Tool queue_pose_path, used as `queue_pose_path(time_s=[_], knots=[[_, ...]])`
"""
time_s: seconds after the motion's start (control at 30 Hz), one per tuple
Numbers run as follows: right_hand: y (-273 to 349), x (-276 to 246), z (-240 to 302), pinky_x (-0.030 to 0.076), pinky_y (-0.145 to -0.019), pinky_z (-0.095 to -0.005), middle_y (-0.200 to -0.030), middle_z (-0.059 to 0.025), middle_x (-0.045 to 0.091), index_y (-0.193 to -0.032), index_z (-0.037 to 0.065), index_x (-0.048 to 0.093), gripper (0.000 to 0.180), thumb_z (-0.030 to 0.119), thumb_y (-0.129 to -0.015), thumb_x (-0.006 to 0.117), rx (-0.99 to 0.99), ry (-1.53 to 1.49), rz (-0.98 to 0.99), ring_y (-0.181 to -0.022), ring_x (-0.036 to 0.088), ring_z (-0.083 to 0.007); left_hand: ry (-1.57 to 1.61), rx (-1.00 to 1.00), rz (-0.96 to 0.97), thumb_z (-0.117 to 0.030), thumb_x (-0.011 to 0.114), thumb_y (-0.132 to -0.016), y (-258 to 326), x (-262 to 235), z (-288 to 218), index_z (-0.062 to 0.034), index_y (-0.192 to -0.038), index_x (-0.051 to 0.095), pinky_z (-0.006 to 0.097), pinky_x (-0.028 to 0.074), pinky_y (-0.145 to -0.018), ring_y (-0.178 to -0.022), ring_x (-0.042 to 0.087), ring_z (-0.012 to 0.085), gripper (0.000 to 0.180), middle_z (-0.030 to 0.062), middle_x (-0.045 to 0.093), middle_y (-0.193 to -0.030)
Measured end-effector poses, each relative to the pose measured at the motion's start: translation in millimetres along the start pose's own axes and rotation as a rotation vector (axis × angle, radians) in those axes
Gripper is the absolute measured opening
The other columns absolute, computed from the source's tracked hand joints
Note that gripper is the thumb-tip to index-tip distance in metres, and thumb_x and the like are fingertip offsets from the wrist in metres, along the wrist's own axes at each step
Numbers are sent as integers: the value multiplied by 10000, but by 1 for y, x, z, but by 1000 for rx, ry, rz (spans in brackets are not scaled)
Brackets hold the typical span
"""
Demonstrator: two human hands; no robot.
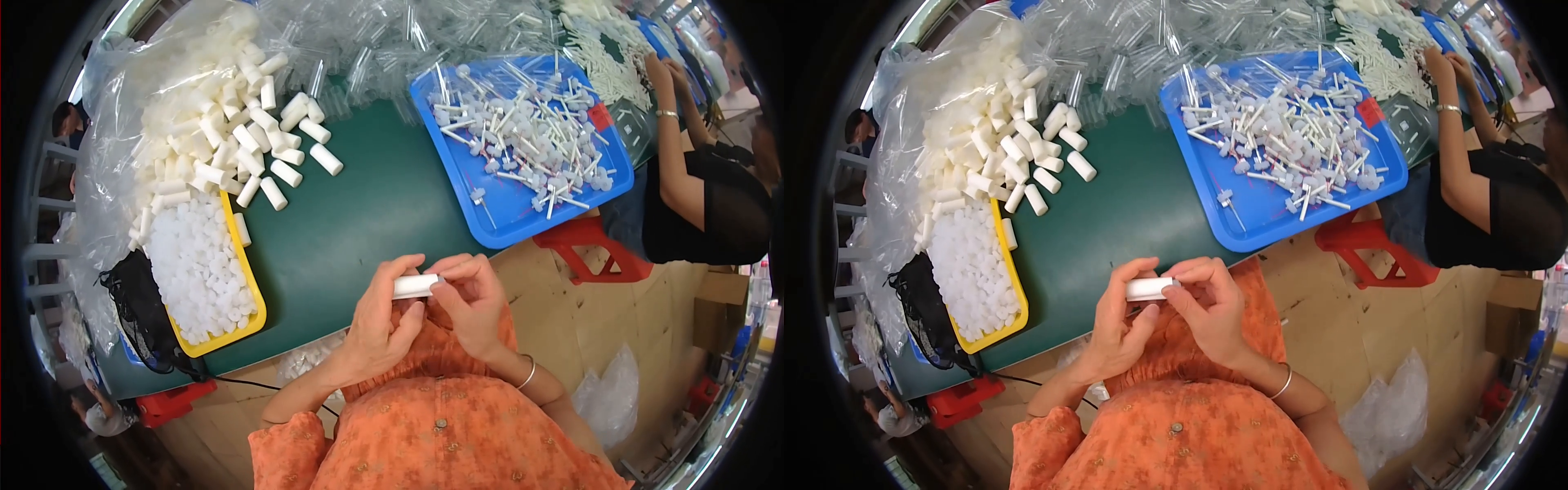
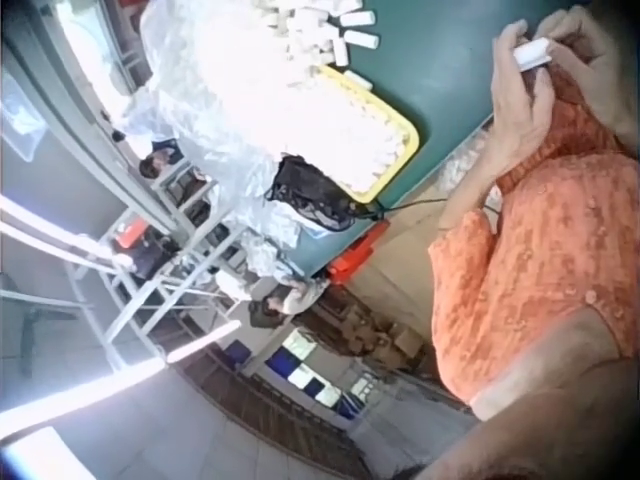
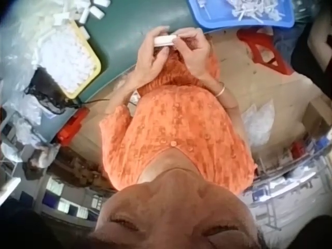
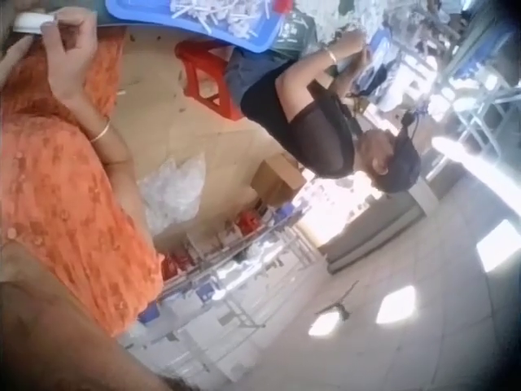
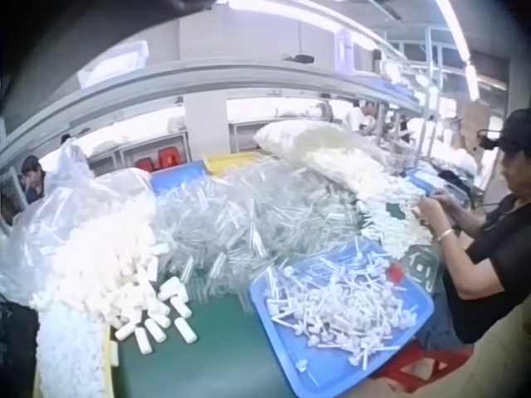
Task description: Manually assemble small plastic and foam parts into a single component at a factory workbench.
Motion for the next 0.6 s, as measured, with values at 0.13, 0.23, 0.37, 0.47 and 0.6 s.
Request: queue_pose_path(time_s=[0.13,0.23,0.37,0.47,0.6], knots=[[2,4,24,486,-742,-303,-1057,-96,620,-995,50,585,227,-46,-821,696,-237,555,61,-880,584,-198,207,-190,-32,59,406,-907,0,1,19,-10,-1276,464,259,480,-811,-927,556,118,381,74,582,-1037],[-5,19,51,437,-783,-360,-1011,-47,633,-1030,85,633,311,24,-753,762,-537,858,149,-858,566,-231,283,-224,-27,66,400,-911,-7,-3,25,-15,-1264,470,254,478,-804,-904,557,109,368,69,585,-1062],[-6,29,63,400,-801,-370,-972,-8,645,-1060,108,646,350,121,-738,781,-749,1113,212,-847,571,-222,167,-259,268,25,492,-921,-24,1,7,-15,-1275,509,275,496,-772,-851,588,124,357,61,619,-1018],[-9,20,61,401,-781,-363,-952,-7,656,-1030,103,662,290,134,-763,772,-744,1127,189,-826,588,-210,-215,99,246,-6,559,-912,-76,-36,-31,-20,-1204,599,285,496,-748,-815,604,130,295,57,654,-930],[-4,24,37,401,-752,-342,-929,-18,667,-1001,90,678,227,127,-793,759,-602,1085,249,-800,609,-189,-829,413,-368,-58,616,-877,-186,-103,-41,11,-956,622,451,479,-708,-743,588,361,105,159,613,-826]])
Point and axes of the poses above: each hand's wrist, its own y-axis away from the middle knuckle, its own x-axis out of the palm, z = x × y, the point moved 8 cm from there along -y, towards the middle knuckle
